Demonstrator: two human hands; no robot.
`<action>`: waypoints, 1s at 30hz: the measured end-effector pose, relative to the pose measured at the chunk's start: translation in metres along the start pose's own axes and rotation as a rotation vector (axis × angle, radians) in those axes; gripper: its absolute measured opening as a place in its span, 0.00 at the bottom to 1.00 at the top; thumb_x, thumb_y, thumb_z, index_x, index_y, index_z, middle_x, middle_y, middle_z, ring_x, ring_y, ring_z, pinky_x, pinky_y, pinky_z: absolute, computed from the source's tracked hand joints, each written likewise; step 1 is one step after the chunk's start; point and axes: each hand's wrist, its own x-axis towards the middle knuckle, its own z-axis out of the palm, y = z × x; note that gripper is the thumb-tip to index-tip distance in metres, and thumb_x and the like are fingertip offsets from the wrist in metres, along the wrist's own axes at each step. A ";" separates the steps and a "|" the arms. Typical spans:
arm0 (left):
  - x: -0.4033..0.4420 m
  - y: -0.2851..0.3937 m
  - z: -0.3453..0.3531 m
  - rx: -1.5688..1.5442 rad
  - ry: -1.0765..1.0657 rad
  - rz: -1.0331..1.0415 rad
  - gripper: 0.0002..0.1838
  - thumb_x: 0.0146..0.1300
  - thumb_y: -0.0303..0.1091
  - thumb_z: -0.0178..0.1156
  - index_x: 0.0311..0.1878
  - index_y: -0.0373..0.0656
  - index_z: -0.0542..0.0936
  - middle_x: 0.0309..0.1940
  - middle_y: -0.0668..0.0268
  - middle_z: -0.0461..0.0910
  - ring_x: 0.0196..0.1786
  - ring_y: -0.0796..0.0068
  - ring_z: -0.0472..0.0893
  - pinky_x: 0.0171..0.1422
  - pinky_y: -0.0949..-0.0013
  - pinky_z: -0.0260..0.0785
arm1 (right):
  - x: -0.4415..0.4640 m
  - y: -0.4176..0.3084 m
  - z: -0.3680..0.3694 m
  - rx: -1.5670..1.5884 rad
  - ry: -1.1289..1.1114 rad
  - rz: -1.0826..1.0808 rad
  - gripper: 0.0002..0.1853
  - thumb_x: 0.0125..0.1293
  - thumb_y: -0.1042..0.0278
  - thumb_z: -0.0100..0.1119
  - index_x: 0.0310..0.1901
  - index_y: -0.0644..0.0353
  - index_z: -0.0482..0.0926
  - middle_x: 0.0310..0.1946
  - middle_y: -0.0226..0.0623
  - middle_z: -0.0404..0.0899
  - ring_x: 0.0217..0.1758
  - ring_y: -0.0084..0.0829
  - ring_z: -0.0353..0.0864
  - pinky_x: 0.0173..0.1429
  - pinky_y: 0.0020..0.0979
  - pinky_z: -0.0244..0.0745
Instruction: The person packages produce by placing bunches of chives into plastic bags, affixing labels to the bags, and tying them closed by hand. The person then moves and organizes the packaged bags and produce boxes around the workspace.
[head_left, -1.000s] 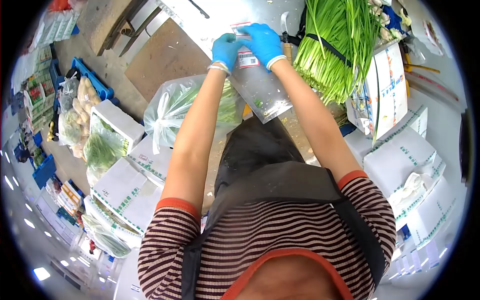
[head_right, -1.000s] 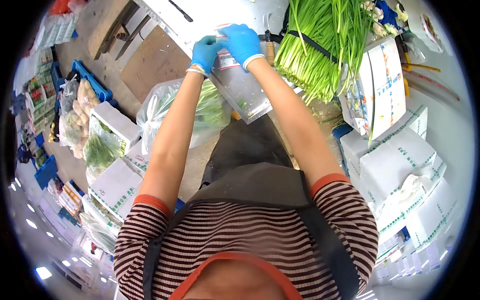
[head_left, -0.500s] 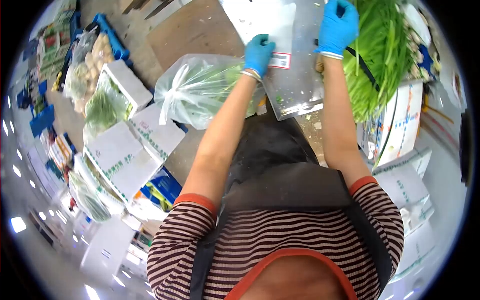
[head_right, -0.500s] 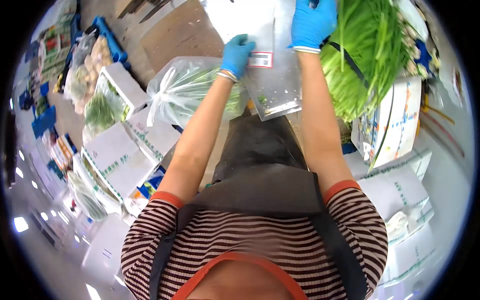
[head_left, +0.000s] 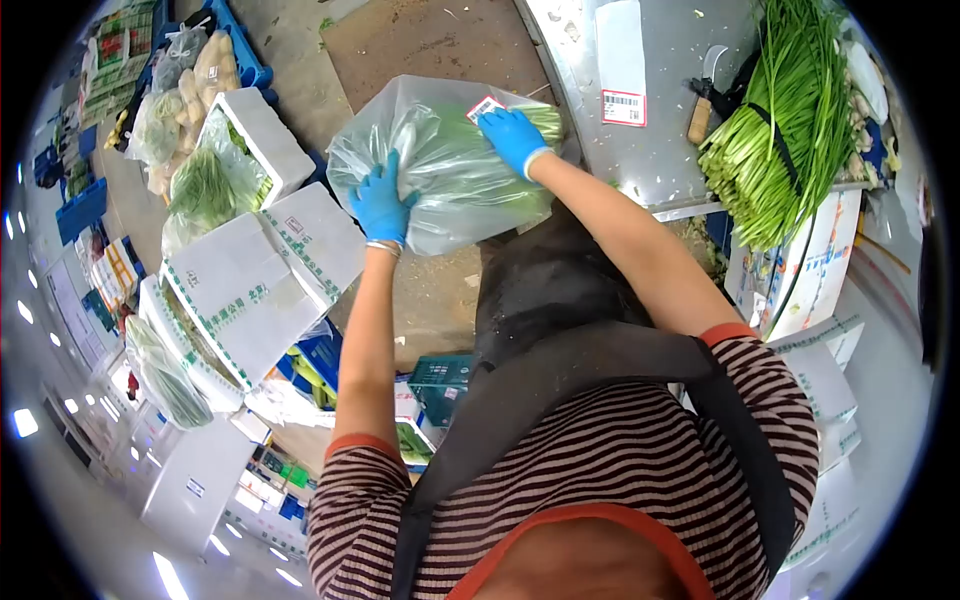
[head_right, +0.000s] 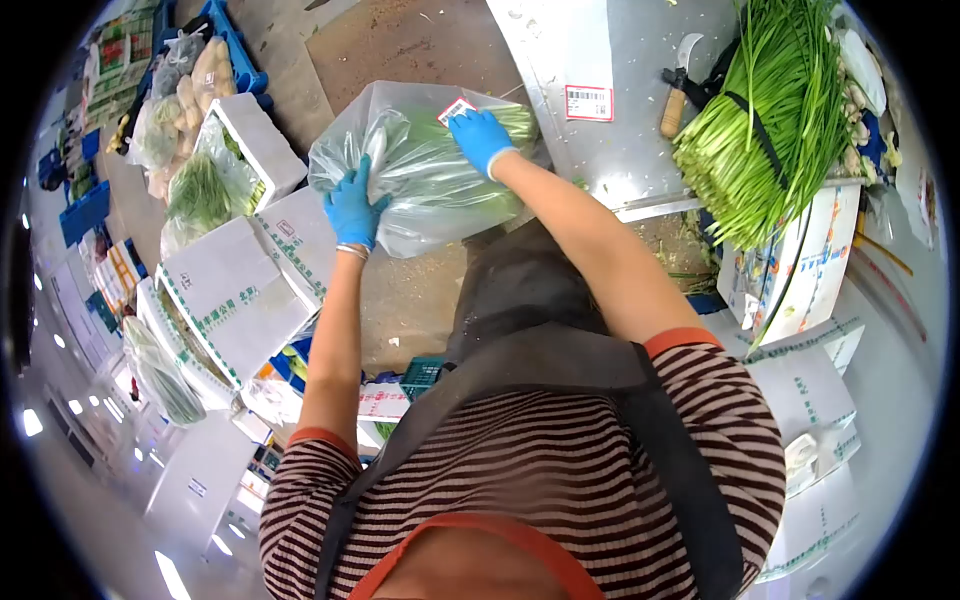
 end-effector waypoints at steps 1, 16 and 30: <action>-0.005 -0.001 0.006 -0.054 0.030 0.037 0.48 0.48 0.47 0.72 0.73 0.60 0.60 0.63 0.58 0.70 0.64 0.54 0.70 0.69 0.44 0.53 | -0.012 -0.005 0.002 -0.110 -0.018 -0.057 0.16 0.62 0.72 0.52 0.53 0.56 0.75 0.46 0.44 0.77 0.47 0.48 0.78 0.51 0.46 0.73; -0.093 -0.108 -0.016 -0.736 0.311 0.048 0.30 0.58 0.35 0.65 0.65 0.40 0.71 0.62 0.50 0.72 0.62 0.49 0.72 0.65 0.55 0.65 | 0.048 -0.114 0.039 0.398 -0.201 0.341 0.35 0.67 0.51 0.55 0.70 0.62 0.60 0.63 0.51 0.69 0.63 0.51 0.70 0.68 0.42 0.63; -0.261 -0.393 -0.155 -0.468 0.809 -0.370 0.19 0.61 0.25 0.61 0.56 0.38 0.78 0.55 0.54 0.78 0.55 0.53 0.77 0.61 0.58 0.67 | 0.070 -0.160 0.044 -0.043 0.014 0.656 0.17 0.65 0.57 0.51 0.48 0.58 0.80 0.43 0.53 0.81 0.43 0.52 0.81 0.47 0.44 0.74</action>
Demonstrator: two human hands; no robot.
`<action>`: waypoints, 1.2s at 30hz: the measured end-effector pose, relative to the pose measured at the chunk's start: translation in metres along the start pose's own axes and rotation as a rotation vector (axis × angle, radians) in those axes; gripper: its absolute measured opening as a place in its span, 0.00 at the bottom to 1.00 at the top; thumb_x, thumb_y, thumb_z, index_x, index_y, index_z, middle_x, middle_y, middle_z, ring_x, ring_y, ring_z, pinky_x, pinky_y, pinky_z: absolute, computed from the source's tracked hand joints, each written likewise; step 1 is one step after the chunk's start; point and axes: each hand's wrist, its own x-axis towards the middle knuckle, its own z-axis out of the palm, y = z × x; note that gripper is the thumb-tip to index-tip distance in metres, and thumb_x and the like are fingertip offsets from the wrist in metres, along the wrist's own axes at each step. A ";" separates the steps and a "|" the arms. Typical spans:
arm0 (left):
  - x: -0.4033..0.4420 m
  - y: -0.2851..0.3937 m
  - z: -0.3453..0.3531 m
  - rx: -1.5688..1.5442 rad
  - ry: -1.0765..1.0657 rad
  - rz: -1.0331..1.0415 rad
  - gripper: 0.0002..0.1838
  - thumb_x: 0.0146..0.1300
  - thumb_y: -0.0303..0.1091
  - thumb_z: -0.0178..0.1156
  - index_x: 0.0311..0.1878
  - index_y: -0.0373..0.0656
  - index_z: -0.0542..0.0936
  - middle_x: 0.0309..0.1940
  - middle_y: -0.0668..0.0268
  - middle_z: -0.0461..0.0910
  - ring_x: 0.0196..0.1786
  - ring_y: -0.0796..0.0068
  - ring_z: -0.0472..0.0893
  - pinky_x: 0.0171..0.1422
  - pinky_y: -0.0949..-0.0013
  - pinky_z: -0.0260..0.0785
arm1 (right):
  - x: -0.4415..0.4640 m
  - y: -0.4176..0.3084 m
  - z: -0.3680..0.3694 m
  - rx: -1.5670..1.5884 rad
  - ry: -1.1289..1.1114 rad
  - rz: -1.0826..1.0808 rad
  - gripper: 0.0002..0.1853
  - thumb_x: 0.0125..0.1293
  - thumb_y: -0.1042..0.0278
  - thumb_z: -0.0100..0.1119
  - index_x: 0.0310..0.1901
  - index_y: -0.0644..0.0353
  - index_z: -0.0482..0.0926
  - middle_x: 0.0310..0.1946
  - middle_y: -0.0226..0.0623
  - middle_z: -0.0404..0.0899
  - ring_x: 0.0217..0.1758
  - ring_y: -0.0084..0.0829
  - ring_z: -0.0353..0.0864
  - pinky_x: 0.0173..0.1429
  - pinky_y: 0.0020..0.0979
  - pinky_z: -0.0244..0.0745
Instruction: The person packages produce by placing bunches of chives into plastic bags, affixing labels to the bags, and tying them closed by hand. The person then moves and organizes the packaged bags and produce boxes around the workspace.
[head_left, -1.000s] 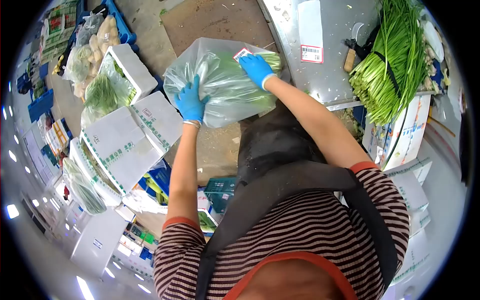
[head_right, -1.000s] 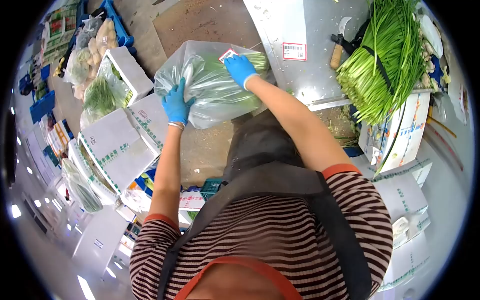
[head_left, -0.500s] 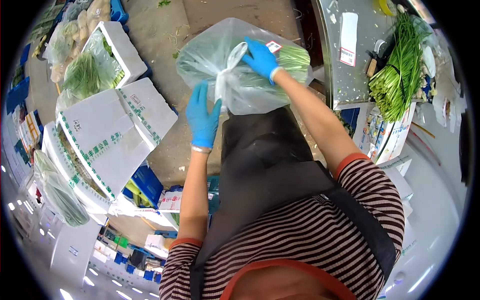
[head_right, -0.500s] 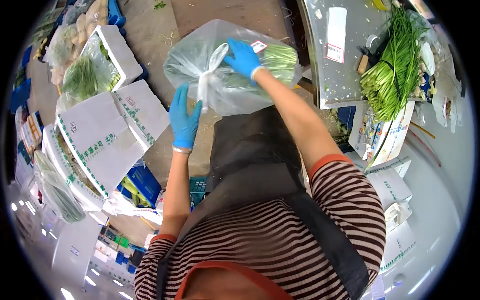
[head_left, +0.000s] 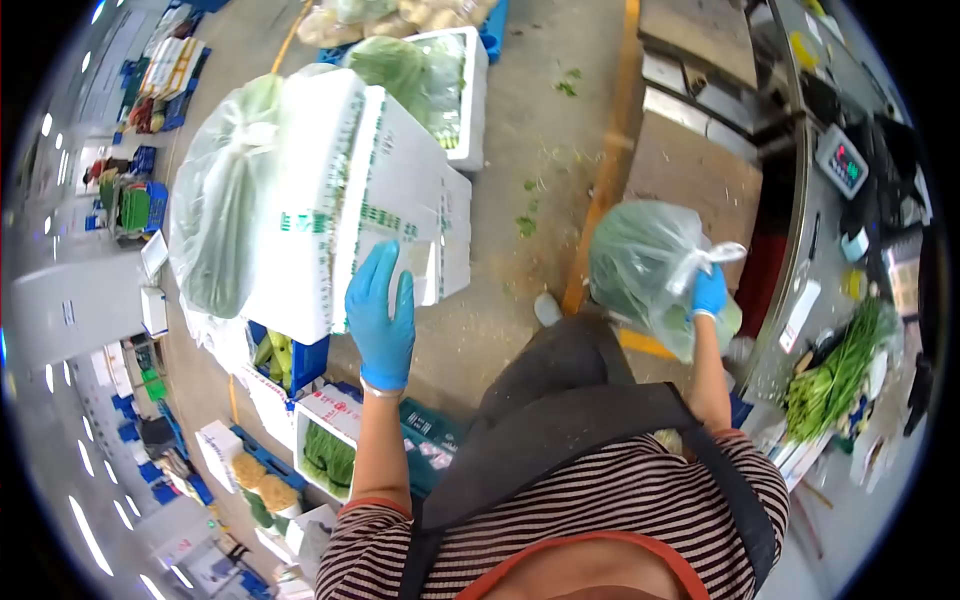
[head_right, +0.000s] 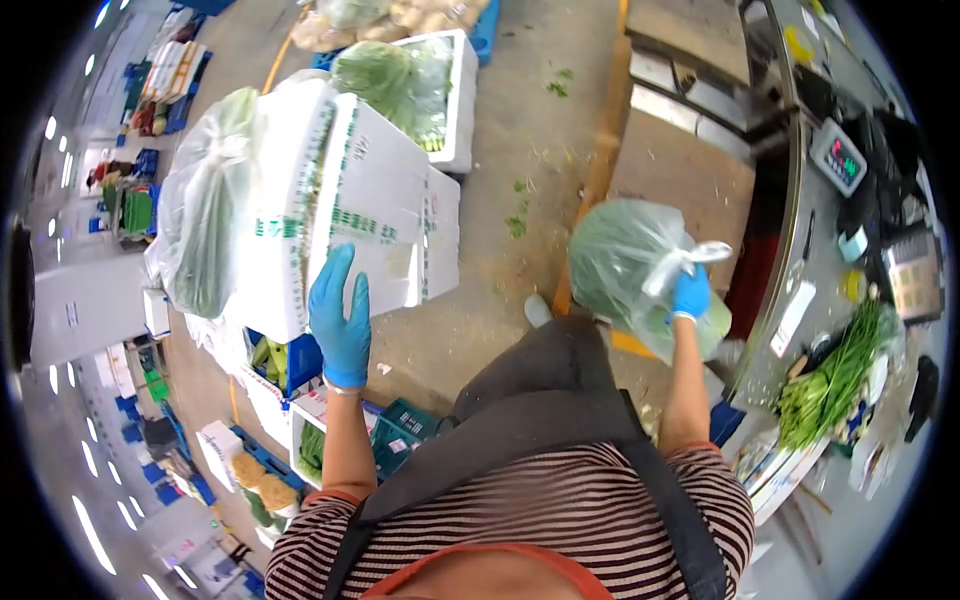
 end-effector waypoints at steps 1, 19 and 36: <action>-0.004 -0.008 -0.008 0.000 0.023 -0.021 0.18 0.61 0.25 0.60 0.56 0.38 0.78 0.55 0.54 0.78 0.55 0.53 0.77 0.61 0.58 0.67 | 0.015 -0.001 -0.014 0.244 -0.030 0.050 0.17 0.67 0.58 0.52 0.49 0.60 0.81 0.42 0.48 0.83 0.42 0.42 0.82 0.48 0.39 0.74; 0.179 -0.054 0.008 -0.089 0.073 0.018 0.19 0.56 0.24 0.64 0.53 0.43 0.80 0.51 0.60 0.80 0.51 0.56 0.77 0.58 0.59 0.68 | 0.108 -0.473 0.013 0.758 -0.646 -0.229 0.14 0.60 0.70 0.59 0.45 0.69 0.82 0.36 0.27 0.79 0.39 0.19 0.73 0.46 0.24 0.68; 0.277 -0.114 0.057 -0.023 -0.102 -0.460 0.19 0.53 0.24 0.66 0.51 0.44 0.83 0.50 0.62 0.80 0.53 0.59 0.78 0.57 0.62 0.68 | 0.031 -0.920 0.270 0.709 -1.463 -0.762 0.24 0.64 0.55 0.59 0.55 0.65 0.76 0.44 0.43 0.81 0.44 0.34 0.79 0.49 0.34 0.74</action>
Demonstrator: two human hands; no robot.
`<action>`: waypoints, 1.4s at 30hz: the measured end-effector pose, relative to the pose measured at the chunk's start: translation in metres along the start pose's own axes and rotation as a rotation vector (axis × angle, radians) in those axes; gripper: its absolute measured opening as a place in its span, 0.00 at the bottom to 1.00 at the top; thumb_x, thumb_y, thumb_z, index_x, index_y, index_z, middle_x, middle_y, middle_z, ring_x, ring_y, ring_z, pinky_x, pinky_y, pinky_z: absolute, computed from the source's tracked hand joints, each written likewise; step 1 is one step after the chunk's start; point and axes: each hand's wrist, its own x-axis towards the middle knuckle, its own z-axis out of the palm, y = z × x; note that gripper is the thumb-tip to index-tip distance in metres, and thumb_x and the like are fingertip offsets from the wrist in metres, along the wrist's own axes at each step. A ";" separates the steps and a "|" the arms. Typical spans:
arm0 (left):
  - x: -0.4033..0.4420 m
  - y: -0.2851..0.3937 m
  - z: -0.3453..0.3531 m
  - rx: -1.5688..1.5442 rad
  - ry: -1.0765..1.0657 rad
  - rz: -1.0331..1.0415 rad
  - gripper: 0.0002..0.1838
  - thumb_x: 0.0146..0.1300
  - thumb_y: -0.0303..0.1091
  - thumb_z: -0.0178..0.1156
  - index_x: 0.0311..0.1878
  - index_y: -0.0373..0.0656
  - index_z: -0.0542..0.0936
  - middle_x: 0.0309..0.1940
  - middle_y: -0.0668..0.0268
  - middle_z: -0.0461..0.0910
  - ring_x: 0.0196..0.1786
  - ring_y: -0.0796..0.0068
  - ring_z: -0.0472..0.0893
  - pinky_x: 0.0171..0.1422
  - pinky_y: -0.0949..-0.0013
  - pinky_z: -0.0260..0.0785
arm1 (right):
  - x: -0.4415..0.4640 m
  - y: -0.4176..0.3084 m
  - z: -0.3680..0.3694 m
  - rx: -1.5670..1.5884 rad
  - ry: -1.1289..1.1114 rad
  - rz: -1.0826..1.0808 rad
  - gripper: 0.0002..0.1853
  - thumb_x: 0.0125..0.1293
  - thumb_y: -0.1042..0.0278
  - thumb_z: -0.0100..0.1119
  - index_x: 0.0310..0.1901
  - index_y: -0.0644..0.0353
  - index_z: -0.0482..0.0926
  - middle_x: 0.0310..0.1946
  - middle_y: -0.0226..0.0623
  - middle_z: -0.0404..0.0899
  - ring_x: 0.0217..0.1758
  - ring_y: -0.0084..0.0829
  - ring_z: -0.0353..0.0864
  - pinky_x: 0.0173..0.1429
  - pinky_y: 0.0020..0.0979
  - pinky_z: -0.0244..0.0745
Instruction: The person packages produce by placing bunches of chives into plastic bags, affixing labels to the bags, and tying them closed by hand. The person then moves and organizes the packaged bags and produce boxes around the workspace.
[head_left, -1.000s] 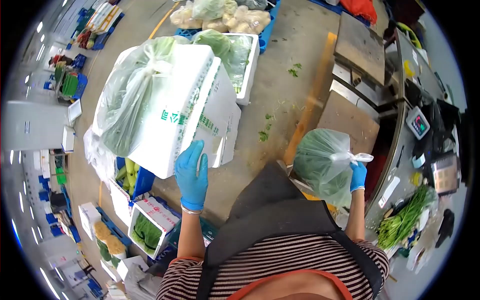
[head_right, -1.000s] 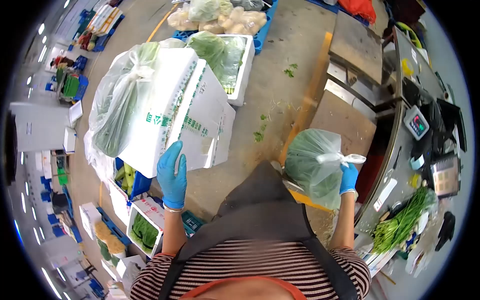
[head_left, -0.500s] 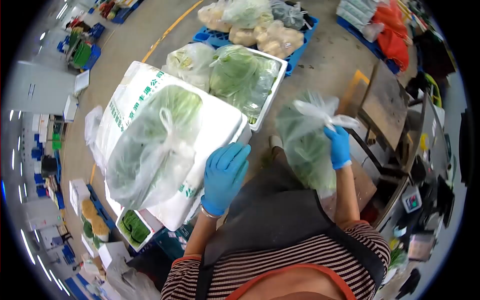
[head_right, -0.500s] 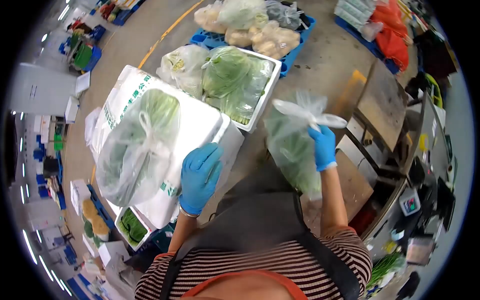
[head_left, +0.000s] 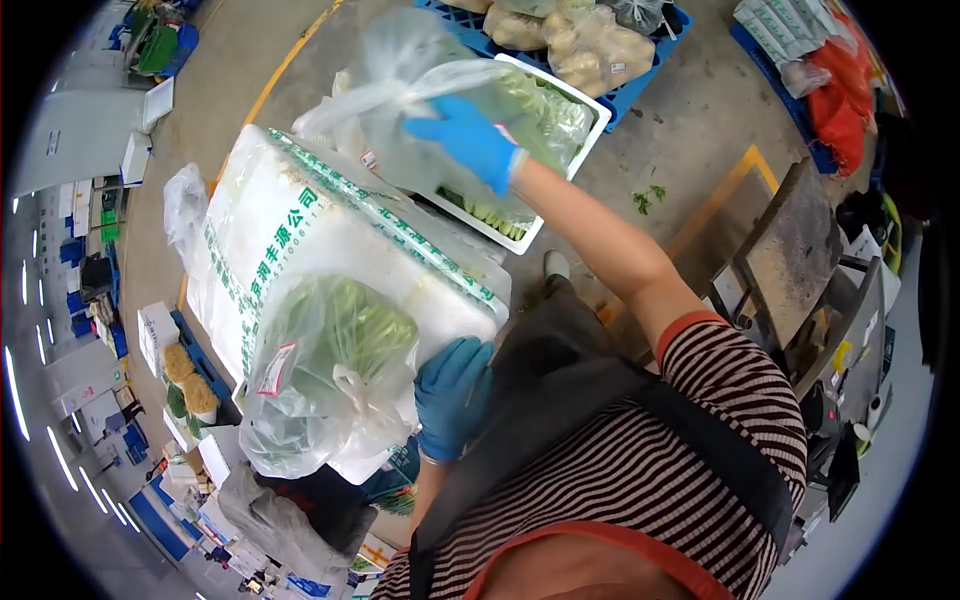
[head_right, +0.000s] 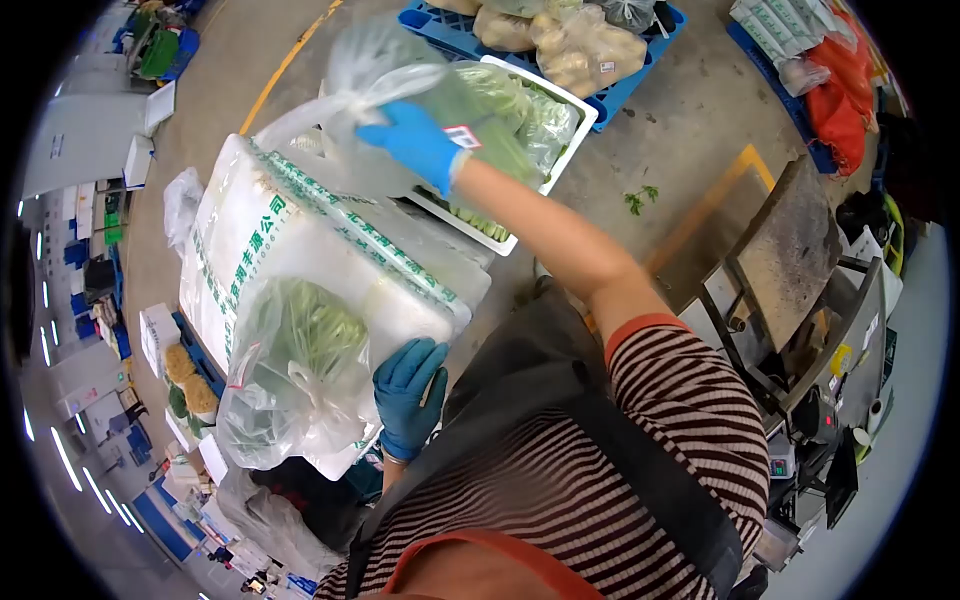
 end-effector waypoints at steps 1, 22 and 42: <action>0.002 -0.001 0.000 0.015 -0.002 0.018 0.18 0.54 0.25 0.65 0.50 0.44 0.83 0.49 0.62 0.80 0.52 0.59 0.79 0.56 0.61 0.69 | 0.021 0.030 0.005 -0.196 -0.115 -0.067 0.26 0.64 0.53 0.58 0.57 0.64 0.75 0.47 0.46 0.80 0.47 0.37 0.79 0.52 0.35 0.73; -0.036 -0.032 0.024 -0.217 0.068 0.430 0.19 0.68 0.39 0.56 0.54 0.36 0.80 0.48 0.53 0.82 0.50 0.59 0.81 0.58 0.63 0.70 | -0.607 0.204 0.104 0.202 0.943 0.462 0.20 0.67 0.62 0.55 0.55 0.67 0.77 0.42 0.42 0.83 0.40 0.30 0.84 0.47 0.31 0.78; -0.291 0.047 0.132 0.103 -0.326 0.546 0.21 0.70 0.43 0.53 0.58 0.37 0.78 0.56 0.54 0.78 0.53 0.58 0.79 0.60 0.63 0.69 | -1.085 0.284 0.372 0.232 1.334 0.759 0.17 0.62 0.57 0.54 0.37 0.63 0.82 0.30 0.42 0.82 0.30 0.32 0.81 0.41 0.35 0.77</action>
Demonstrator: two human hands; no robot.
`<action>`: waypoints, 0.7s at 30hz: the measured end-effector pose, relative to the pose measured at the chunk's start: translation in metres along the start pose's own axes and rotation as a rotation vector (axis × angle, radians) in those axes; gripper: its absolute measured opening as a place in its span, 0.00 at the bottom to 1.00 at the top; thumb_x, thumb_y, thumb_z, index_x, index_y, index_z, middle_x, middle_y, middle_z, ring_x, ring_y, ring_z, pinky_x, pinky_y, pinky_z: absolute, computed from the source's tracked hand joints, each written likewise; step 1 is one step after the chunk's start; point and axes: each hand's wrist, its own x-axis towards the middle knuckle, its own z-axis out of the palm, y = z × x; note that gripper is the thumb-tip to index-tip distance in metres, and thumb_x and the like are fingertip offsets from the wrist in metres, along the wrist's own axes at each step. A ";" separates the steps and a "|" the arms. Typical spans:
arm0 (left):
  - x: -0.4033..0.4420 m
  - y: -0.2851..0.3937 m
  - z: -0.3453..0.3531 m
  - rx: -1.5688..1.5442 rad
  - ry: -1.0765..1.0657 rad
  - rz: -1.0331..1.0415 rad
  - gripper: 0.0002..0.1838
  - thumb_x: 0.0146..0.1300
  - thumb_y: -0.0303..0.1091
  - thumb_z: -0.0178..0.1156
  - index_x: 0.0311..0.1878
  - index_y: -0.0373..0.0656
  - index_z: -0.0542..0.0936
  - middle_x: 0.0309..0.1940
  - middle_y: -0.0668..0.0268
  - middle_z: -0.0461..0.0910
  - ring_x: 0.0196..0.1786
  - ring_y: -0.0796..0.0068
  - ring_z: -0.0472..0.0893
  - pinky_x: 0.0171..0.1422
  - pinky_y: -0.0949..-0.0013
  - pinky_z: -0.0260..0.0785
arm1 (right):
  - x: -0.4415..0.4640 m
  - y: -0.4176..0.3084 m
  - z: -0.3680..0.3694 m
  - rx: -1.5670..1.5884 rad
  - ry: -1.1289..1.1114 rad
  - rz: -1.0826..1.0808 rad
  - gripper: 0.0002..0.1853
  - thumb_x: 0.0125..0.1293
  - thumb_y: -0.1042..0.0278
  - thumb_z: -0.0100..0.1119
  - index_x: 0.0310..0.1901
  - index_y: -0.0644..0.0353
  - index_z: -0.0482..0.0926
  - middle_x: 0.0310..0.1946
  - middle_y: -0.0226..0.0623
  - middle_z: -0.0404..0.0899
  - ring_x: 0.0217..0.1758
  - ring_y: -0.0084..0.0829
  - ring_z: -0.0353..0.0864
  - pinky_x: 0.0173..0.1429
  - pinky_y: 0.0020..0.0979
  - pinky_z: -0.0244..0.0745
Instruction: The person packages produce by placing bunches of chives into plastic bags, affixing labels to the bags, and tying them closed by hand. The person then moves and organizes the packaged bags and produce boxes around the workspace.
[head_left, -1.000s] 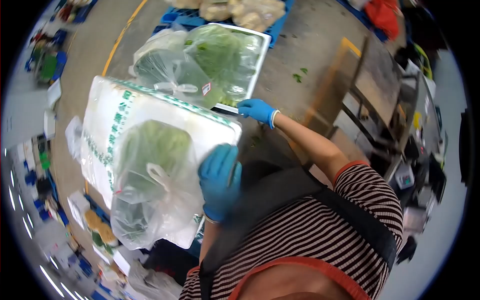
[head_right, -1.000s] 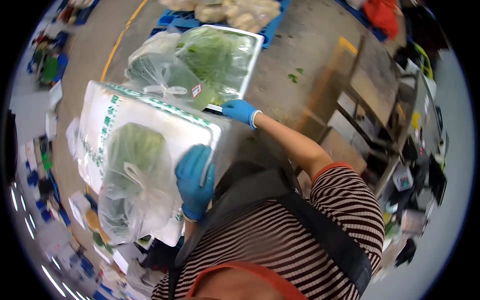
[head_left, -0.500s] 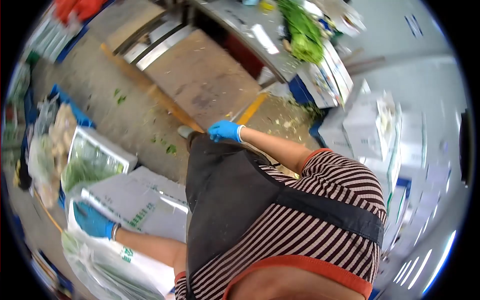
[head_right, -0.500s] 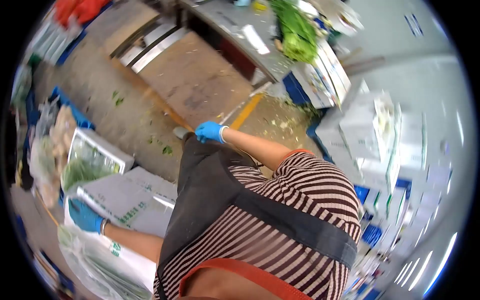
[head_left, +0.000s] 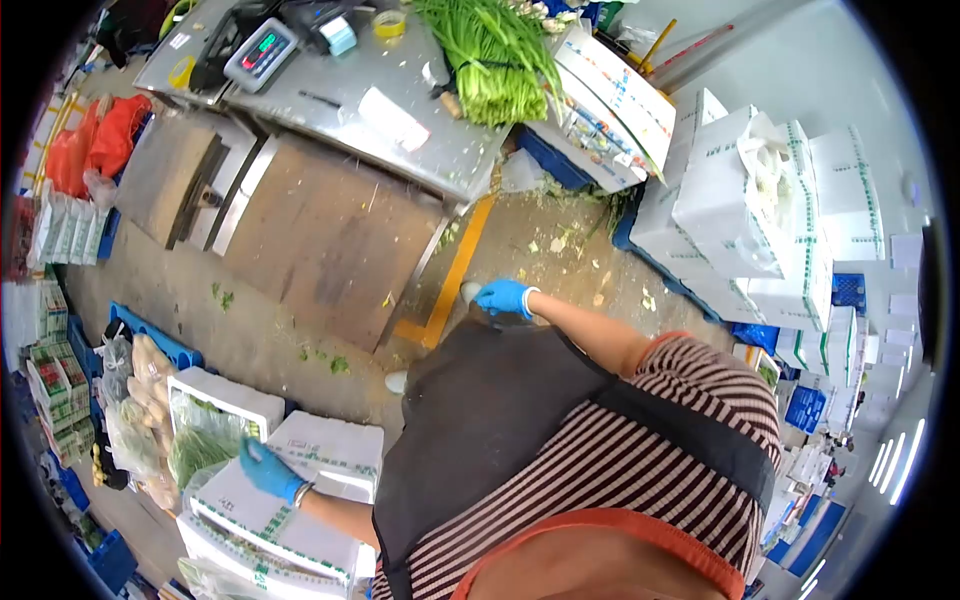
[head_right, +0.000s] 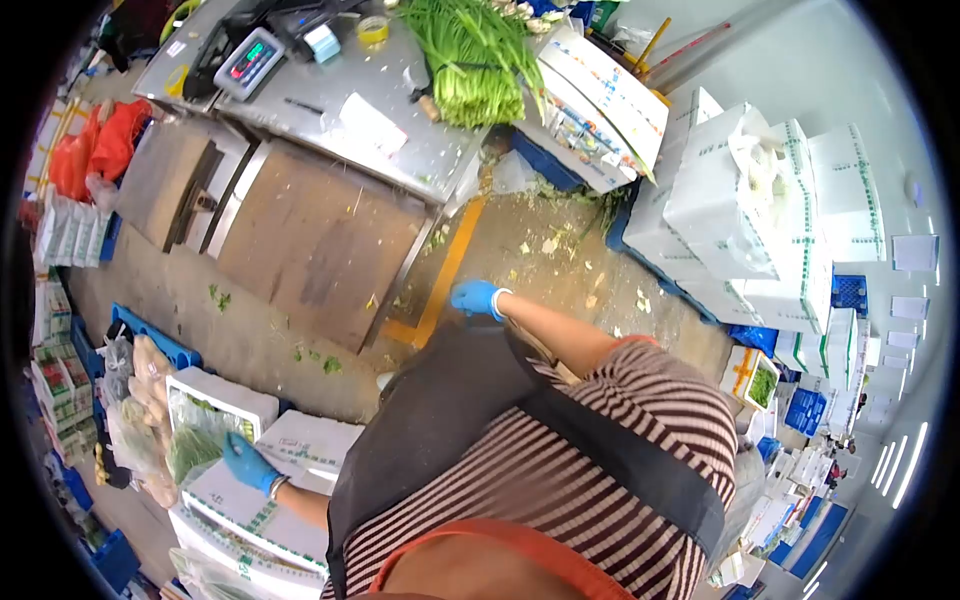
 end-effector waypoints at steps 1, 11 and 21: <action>-0.010 0.028 0.029 0.004 -0.069 -0.010 0.21 0.70 0.42 0.54 0.58 0.38 0.78 0.56 0.54 0.78 0.53 0.58 0.79 0.59 0.63 0.69 | 0.002 0.014 -0.026 0.064 0.026 0.035 0.17 0.63 0.56 0.54 0.38 0.63 0.82 0.31 0.41 0.82 0.30 0.32 0.81 0.41 0.36 0.77; -0.035 0.312 0.096 -0.143 -0.212 0.363 0.17 0.69 0.37 0.57 0.56 0.39 0.79 0.51 0.55 0.80 0.53 0.62 0.78 0.60 0.64 0.68 | 0.042 0.170 -0.236 0.412 0.214 0.250 0.15 0.66 0.59 0.55 0.49 0.55 0.80 0.40 0.34 0.83 0.38 0.26 0.82 0.44 0.33 0.75; -0.061 0.621 0.170 -0.529 -0.381 1.022 0.15 0.64 0.26 0.59 0.54 0.39 0.80 0.50 0.57 0.81 0.53 0.62 0.80 0.60 0.64 0.69 | -0.024 0.163 -0.346 1.045 0.561 0.144 0.17 0.65 0.59 0.60 0.53 0.55 0.81 0.44 0.35 0.83 0.42 0.27 0.82 0.44 0.27 0.76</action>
